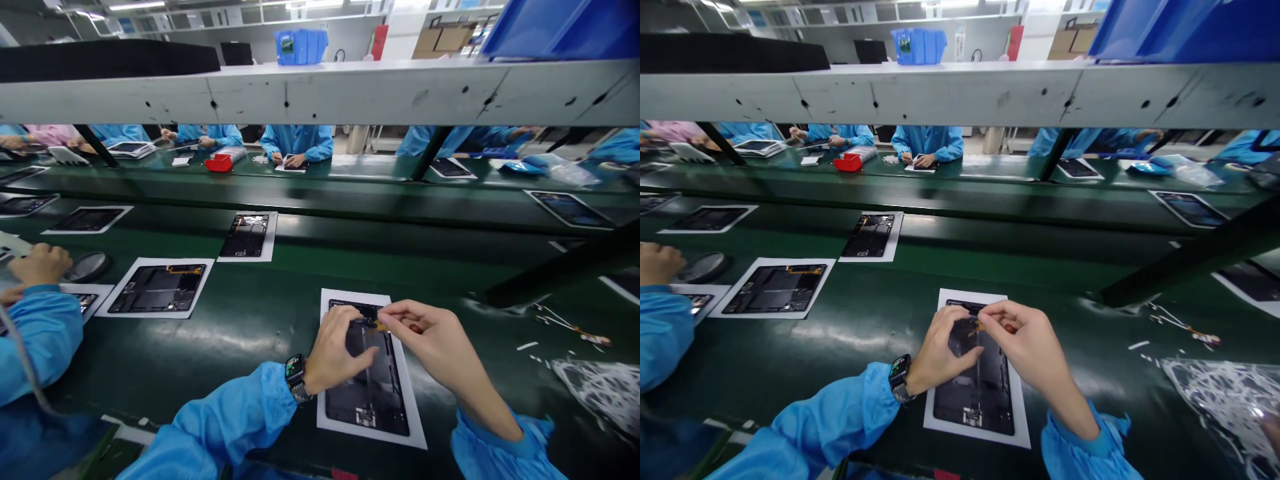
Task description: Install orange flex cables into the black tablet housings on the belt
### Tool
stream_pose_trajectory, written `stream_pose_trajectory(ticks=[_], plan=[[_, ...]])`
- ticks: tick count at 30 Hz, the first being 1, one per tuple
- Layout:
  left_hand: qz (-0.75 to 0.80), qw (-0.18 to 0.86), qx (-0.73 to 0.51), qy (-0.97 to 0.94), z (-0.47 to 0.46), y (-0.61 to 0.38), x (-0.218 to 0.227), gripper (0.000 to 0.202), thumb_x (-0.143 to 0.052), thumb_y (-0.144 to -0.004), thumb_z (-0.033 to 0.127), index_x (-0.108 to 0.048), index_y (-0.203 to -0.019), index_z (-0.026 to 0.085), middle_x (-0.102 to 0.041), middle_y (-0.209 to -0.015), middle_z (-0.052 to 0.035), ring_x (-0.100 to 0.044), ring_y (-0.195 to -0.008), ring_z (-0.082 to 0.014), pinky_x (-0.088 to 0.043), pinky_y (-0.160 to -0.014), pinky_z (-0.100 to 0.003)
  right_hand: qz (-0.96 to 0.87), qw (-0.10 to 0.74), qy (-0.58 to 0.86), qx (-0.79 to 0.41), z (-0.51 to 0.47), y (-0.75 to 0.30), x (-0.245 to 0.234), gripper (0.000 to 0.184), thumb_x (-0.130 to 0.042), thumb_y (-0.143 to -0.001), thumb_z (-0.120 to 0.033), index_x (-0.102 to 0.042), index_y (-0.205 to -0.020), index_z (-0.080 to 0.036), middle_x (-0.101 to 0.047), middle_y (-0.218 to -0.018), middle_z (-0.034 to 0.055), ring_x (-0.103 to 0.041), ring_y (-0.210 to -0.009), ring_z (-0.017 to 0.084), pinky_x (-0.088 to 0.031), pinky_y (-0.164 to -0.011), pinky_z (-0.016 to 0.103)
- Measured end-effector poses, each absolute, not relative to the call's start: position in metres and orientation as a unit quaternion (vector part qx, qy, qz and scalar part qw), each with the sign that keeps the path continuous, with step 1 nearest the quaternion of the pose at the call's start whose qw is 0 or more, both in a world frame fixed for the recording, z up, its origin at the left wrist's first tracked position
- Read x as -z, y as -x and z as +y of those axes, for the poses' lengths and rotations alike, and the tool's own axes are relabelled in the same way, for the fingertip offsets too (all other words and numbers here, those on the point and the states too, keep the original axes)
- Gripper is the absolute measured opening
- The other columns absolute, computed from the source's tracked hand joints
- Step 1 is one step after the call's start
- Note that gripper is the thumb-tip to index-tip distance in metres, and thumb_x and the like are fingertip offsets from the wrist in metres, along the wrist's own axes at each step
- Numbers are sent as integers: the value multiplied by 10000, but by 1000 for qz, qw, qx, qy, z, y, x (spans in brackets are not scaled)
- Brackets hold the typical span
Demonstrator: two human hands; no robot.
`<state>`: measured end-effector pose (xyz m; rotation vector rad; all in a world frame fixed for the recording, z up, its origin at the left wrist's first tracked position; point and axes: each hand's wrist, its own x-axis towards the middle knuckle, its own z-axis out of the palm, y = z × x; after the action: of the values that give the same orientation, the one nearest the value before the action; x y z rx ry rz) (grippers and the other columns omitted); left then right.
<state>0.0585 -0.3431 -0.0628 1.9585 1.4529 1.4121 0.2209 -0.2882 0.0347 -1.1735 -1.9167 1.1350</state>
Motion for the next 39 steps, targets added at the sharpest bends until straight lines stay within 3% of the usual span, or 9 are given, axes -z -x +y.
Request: stream_pose_trajectory(ticks=[5,14,19,24,33,39], plan=[[481,146,-462,-731,-338,-51,72,168,-509,-916,131,-581,-1055,192,-669,-960,-51,-619,-912,-189,-485,-849,-359,-721,283,446,-449,-275,-224,-26,339,-688,-791,-491,-708,-873,-163,-722,-779,68,-673,-704,199,-513,-619,281],[451,4,-366,-814,-354,-19,87,295,-410,-971,107,-524,-1243,133,-670,-859,-69,-637,-829,-183,-498,-728,-334,-740,230,450,-444,-240,-221,1,264,-640,-777,-403,-686,-823,-147,-718,-751,65,-651,-672,179,-477,-611,270],[438,-39,-344,-829,-363,-7,85,244,-448,-957,95,-561,-1169,141,-680,-886,-59,-641,-803,-172,-489,-693,-305,-775,153,413,-454,-222,-202,35,204,-587,-779,-311,-696,-781,-139,-694,-681,32,-625,-649,159,-452,-617,257],[428,-74,-311,-846,-361,-5,89,212,-440,-965,100,-578,-1124,133,-670,-887,-49,-633,-759,-145,-479,-653,-283,-824,89,400,-391,-208,-168,61,133,-581,-726,-189,-707,-697,-160,-656,-643,2,-551,-597,125,-391,-584,235],[449,-51,-329,-829,-345,-12,105,187,-436,-977,117,-590,-1083,130,-675,-892,-38,-639,-767,-150,-468,-654,-293,-832,39,427,-353,-186,-143,75,95,-648,-696,-120,-716,-694,-186,-624,-657,-23,-524,-603,106,-346,-558,222],[457,-39,-314,-831,-346,-12,109,210,-416,-984,129,-598,-1090,133,-685,-908,-44,-650,-795,-142,-482,-680,-291,-824,-37,455,-336,-169,-134,77,105,-761,-659,-172,-663,-694,-181,-617,-641,-37,-537,-588,102,-329,-532,213]])
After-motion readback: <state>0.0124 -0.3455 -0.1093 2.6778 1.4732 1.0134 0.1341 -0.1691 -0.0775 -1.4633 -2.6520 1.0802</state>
